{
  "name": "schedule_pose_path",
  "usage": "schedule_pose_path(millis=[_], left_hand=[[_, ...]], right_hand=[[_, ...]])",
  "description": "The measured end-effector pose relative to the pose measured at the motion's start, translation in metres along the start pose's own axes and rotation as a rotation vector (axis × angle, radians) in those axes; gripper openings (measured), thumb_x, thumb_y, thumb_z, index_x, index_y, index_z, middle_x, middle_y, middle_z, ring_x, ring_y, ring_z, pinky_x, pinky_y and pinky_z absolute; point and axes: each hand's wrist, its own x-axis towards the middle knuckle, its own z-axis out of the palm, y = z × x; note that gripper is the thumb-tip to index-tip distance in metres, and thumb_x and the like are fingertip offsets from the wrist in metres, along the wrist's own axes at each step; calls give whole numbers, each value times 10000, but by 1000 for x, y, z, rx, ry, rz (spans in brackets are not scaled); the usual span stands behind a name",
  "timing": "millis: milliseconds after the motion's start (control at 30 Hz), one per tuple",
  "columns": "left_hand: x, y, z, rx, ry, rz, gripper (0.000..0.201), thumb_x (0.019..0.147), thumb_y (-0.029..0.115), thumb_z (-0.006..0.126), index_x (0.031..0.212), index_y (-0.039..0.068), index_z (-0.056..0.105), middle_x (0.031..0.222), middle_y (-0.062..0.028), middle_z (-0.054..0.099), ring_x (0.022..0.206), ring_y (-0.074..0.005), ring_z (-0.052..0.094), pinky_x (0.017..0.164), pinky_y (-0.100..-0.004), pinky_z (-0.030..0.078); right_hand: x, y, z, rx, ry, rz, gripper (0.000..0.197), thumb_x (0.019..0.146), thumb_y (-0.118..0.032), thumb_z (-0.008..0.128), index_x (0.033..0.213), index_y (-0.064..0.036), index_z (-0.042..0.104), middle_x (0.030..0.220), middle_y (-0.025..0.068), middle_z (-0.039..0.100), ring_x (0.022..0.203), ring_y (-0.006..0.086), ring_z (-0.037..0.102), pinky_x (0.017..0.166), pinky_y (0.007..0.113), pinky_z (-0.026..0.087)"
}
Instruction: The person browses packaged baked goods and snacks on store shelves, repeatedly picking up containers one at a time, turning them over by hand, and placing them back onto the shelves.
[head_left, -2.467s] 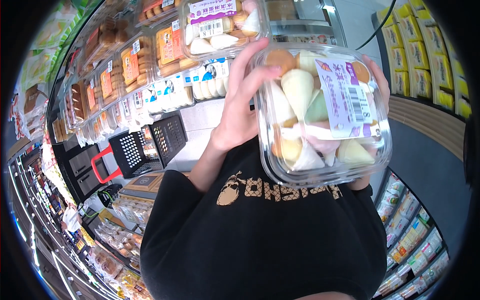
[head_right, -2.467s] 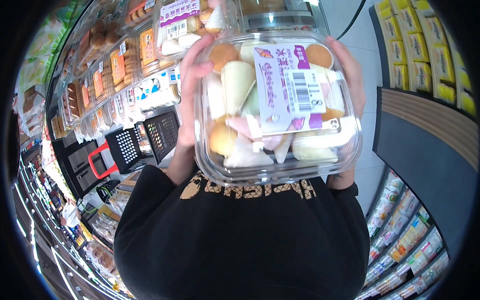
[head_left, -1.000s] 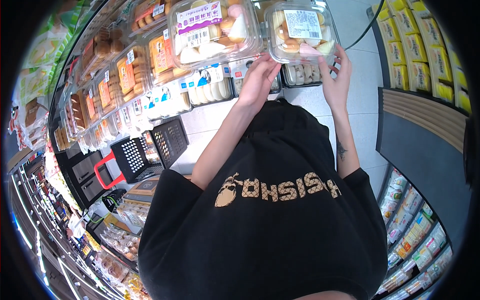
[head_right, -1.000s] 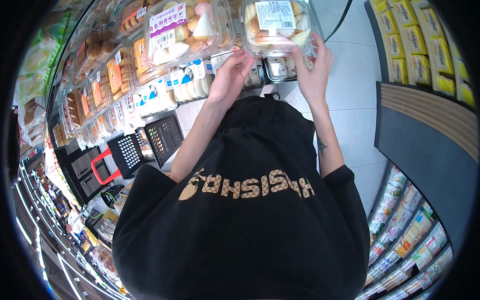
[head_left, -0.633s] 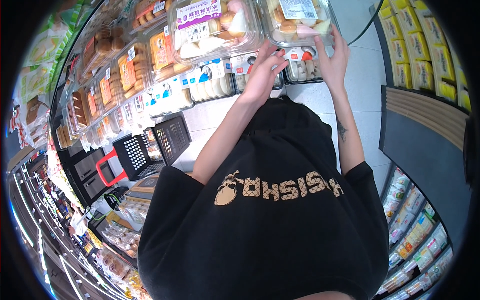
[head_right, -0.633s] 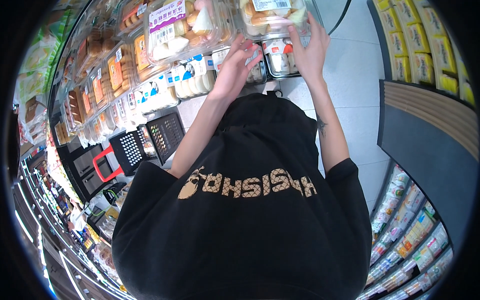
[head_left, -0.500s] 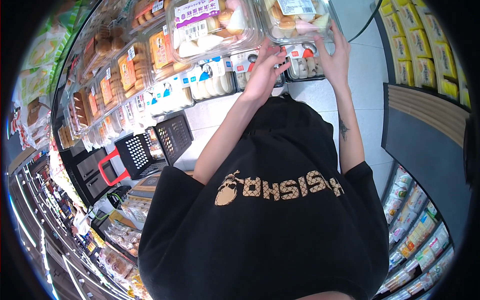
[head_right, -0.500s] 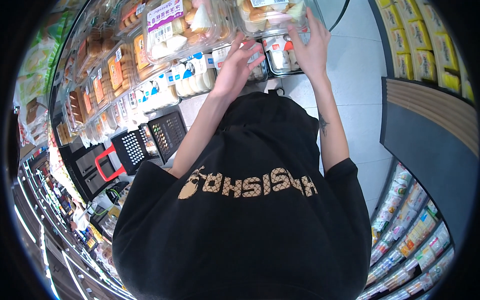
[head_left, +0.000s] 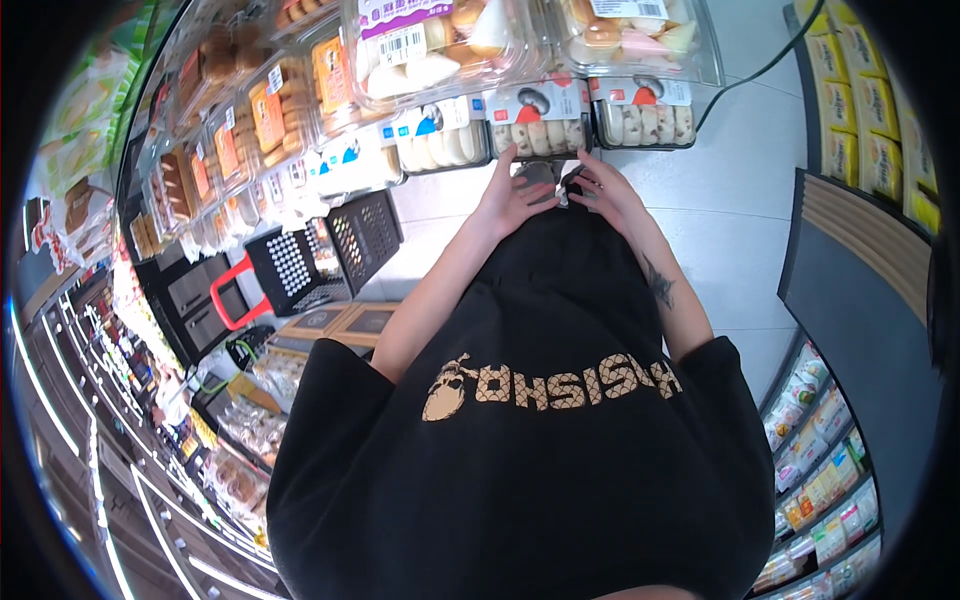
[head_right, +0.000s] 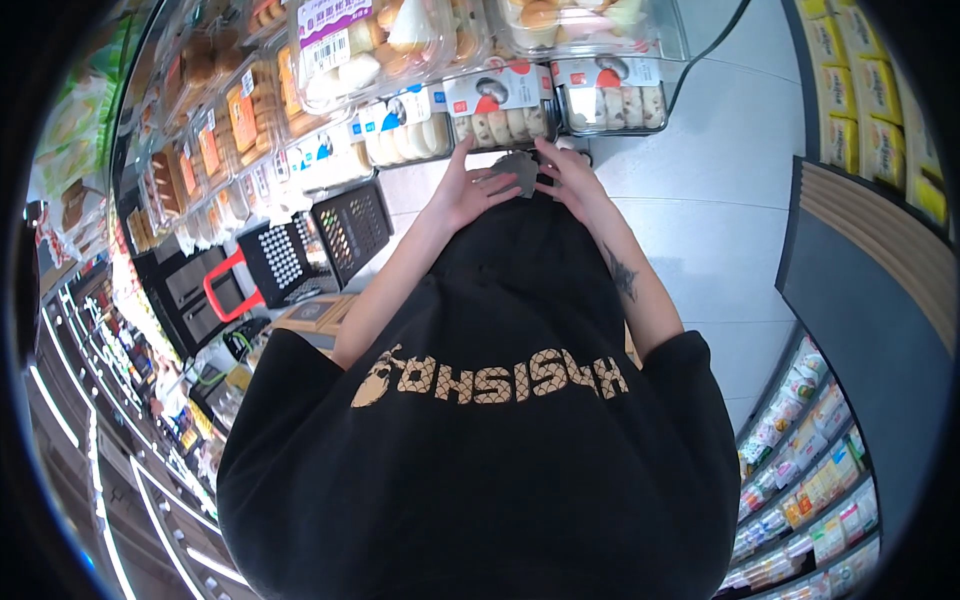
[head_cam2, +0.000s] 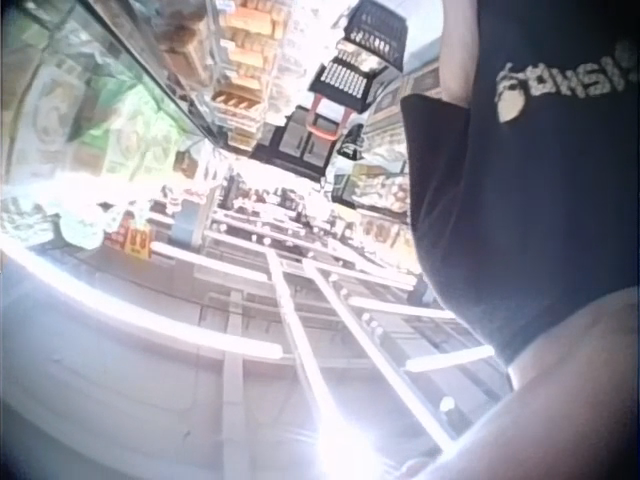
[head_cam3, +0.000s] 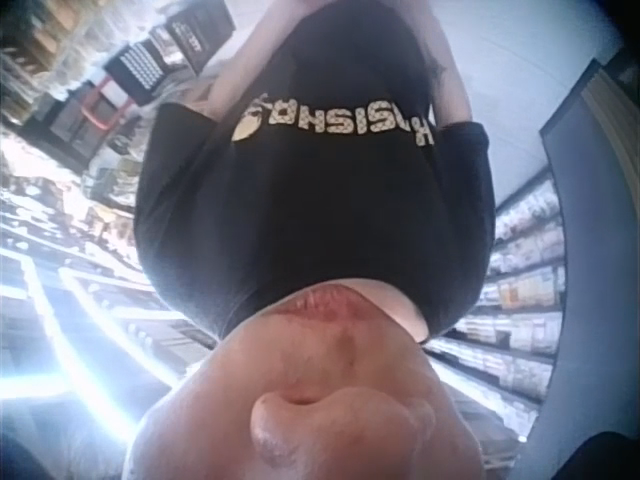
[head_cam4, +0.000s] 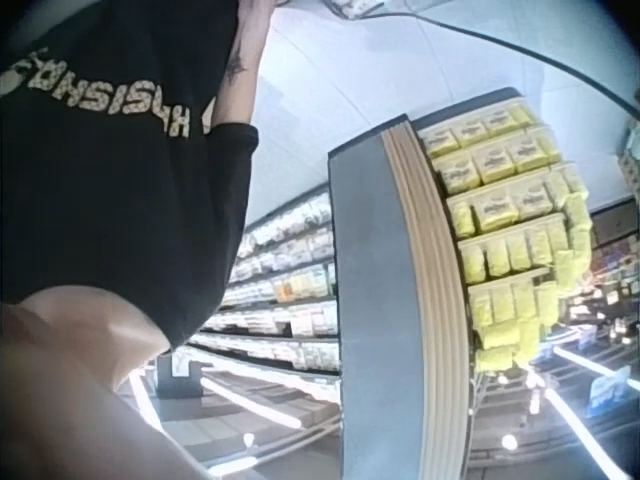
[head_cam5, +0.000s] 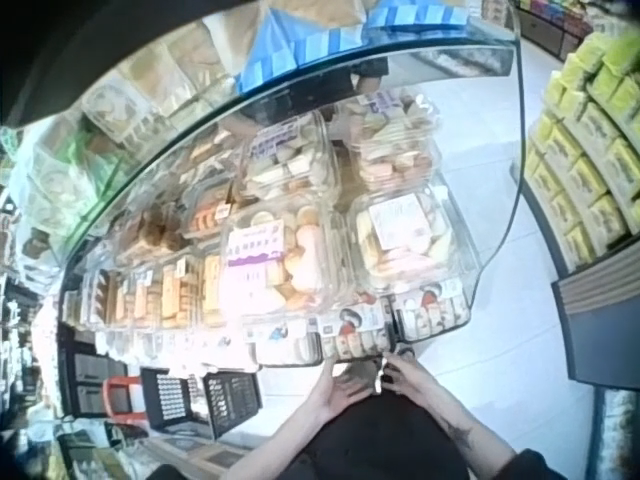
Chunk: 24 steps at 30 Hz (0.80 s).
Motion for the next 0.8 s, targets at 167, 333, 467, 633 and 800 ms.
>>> schedule_pose_path(millis=[167, 333, 467, 633, 800], left_hand=[[33, -1, -19, 89, 29, 114, 844, 772, 503, 541, 1288, -24, 130, 1208, -205, 280, 1091, -285, 394, 906, -442, 391], [46, 10, -35, 198, -161, 224, 559, 833, 397, 507, 1229, 60, 301, 1173, -128, 361, 1110, -227, 392, 969, -366, 350], [49, 14, -42, 208, -222, 182, 513, 841, 347, 514, 1207, 45, 317, 1149, -140, 396, 1101, -231, 410, 973, -361, 348], [52, 20, -57, 249, -324, 91, 443, 836, 293, 537, 1152, 23, 383, 1107, -130, 441, 1086, -223, 426, 960, -365, 356], [44, 16, -88, 740, -429, -110, 506, 793, 291, 602, 1162, 1, 412, 1117, -88, 470, 1014, -171, 481, 884, -334, 405]], right_hand=[[31, -7, 18, 220, -114, 13, 524, 720, -313, 677, 1122, -68, 447, 1080, 71, 448, 1028, 212, 418, 840, 375, 405], [38, -8, 12, 244, -151, 33, 429, 720, -235, 671, 1079, -77, 498, 1083, 52, 466, 998, 176, 427, 850, 321, 399], [37, -8, 9, 169, -156, 25, 337, 765, -234, 621, 1062, -109, 522, 1012, 6, 478, 905, 158, 459, 845, 321, 410], [38, -10, -10, -45, -251, 34, 571, 713, -240, 680, 1184, -55, 416, 1154, 73, 442, 947, 175, 484, 854, 303, 402], [6, 11, -18, -270, -221, 17, 922, 685, -192, 704, 1326, -21, 64, 1230, 147, 377, 1092, 216, 442, 888, 373, 397]])
